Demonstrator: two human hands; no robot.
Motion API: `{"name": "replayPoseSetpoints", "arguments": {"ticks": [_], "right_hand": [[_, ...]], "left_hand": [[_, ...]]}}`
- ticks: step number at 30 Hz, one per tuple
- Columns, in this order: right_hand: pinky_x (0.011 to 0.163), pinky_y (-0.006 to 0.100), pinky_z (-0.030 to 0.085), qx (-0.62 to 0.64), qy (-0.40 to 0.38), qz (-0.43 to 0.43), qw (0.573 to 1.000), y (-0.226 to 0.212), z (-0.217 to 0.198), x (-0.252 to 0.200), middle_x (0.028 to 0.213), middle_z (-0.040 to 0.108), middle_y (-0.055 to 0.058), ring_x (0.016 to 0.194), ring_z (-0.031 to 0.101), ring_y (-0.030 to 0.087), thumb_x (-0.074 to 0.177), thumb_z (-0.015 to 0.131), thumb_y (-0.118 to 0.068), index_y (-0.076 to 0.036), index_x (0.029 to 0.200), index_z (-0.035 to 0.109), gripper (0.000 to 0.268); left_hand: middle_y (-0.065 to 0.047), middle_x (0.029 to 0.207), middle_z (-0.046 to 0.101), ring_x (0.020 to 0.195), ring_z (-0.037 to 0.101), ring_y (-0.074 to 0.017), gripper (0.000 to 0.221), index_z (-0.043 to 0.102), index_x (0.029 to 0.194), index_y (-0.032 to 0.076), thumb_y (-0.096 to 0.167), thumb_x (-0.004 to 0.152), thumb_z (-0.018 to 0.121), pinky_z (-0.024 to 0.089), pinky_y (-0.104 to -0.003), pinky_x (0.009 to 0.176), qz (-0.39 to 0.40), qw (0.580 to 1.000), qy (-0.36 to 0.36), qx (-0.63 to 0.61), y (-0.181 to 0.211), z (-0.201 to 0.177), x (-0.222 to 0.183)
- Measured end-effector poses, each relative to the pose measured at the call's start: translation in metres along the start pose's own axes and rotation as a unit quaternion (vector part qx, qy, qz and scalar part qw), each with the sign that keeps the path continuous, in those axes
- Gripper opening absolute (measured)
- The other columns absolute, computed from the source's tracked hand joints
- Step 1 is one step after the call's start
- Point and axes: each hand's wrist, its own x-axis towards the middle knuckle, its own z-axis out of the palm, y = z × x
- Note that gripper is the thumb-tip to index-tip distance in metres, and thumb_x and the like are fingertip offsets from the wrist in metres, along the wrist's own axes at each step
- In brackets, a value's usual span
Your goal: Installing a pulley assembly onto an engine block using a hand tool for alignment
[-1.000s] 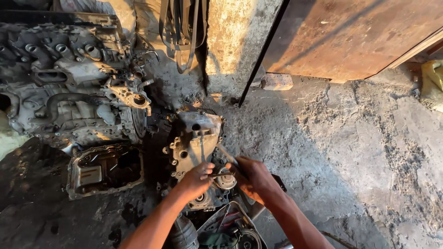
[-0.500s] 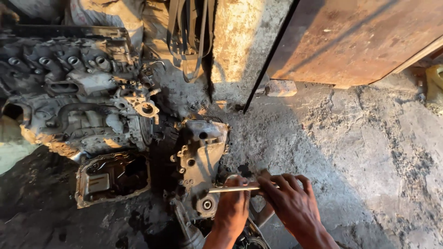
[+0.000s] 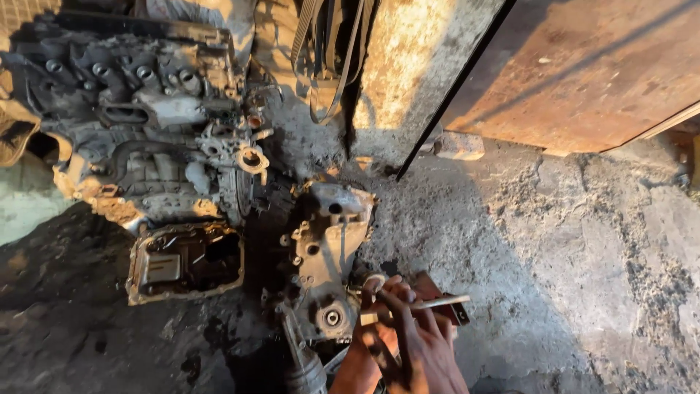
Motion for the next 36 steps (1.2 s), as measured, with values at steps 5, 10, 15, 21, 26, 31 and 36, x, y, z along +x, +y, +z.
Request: {"name": "replayPoseSetpoints", "arguments": {"ticks": [5,10,15,21,26,31,36], "right_hand": [[0.099,0.048,0.036,-0.014,-0.087,-0.060,0.994,-0.012,-0.030,0.054,0.126,0.078,-0.006,0.133,0.045,0.023,0.094,0.065,-0.034,-0.020,0.155,0.022,0.076],[0.098,0.045,0.026,0.003,0.028,-0.070,0.997,-0.005,-0.043,0.060,0.121,0.079,-0.003,0.130,0.052,0.022,0.097,0.056,-0.044,-0.016,0.149,0.040,0.060],[0.091,0.053,0.029,-0.044,0.012,-0.069,0.997,0.012,-0.052,0.049,0.130,0.073,0.007,0.130,0.053,0.033,0.102,0.039,-0.048,-0.013,0.149,0.034,0.060],[0.087,0.048,0.035,-0.129,0.014,-0.037,0.991,0.015,-0.043,0.014,0.083,0.081,0.003,0.097,0.065,0.028,0.103,0.043,-0.041,-0.018,0.147,0.030,0.051],[0.091,0.047,0.036,-0.120,0.053,0.032,0.991,0.001,-0.003,-0.008,0.073,0.076,0.005,0.098,0.063,0.025,0.093,0.049,-0.063,-0.020,0.141,0.047,0.065],[0.087,0.046,0.035,-0.028,0.051,-0.109,0.992,-0.028,-0.032,0.019,0.093,0.082,0.003,0.101,0.063,0.028,0.096,0.058,-0.046,-0.018,0.131,0.053,0.045],[0.091,0.041,0.033,-0.036,0.066,-0.163,0.984,-0.011,-0.054,0.058,0.083,0.085,0.002,0.106,0.064,0.025,0.095,0.066,-0.036,-0.016,0.133,0.052,0.045]], "left_hand": [[-0.006,0.120,0.066,0.131,0.052,-0.0195,0.037,0.058,0.122,0.018,0.037,0.091,0.054,0.022,-0.049,0.114,-0.176,0.556,-0.047,-0.811,-0.015,0.057,0.014],[-0.012,0.121,0.069,0.128,0.054,-0.0274,0.052,0.063,0.130,0.011,0.031,0.082,0.065,0.022,-0.054,0.109,-0.166,0.059,-0.058,-0.983,-0.027,0.076,-0.001],[0.003,0.104,0.065,0.120,0.056,-0.0225,0.039,0.066,0.109,0.030,0.012,0.075,0.074,0.026,-0.044,0.101,-0.200,0.063,-0.048,-0.977,-0.017,0.093,0.001],[-0.012,0.104,0.075,0.120,0.065,-0.0321,0.049,0.039,0.130,0.004,0.018,0.093,0.068,0.017,-0.056,0.119,-0.165,-0.047,-0.106,-0.979,-0.019,0.077,0.009],[0.002,0.111,0.051,0.116,0.055,-0.0119,0.038,0.048,0.119,0.024,0.020,0.084,0.063,0.027,-0.042,0.104,-0.160,0.138,-0.048,-0.976,-0.011,0.037,0.012],[0.002,0.088,0.045,0.087,0.053,-0.0144,0.012,0.050,0.097,0.025,0.013,0.095,0.047,0.039,-0.038,0.086,-0.211,0.112,-0.037,-0.970,-0.026,0.085,0.014],[0.001,0.076,0.048,0.061,0.047,-0.0105,0.009,0.055,0.096,0.014,0.012,0.104,0.051,0.039,-0.029,0.053,-0.144,0.204,-0.104,-0.963,-0.025,0.040,0.021]]}}
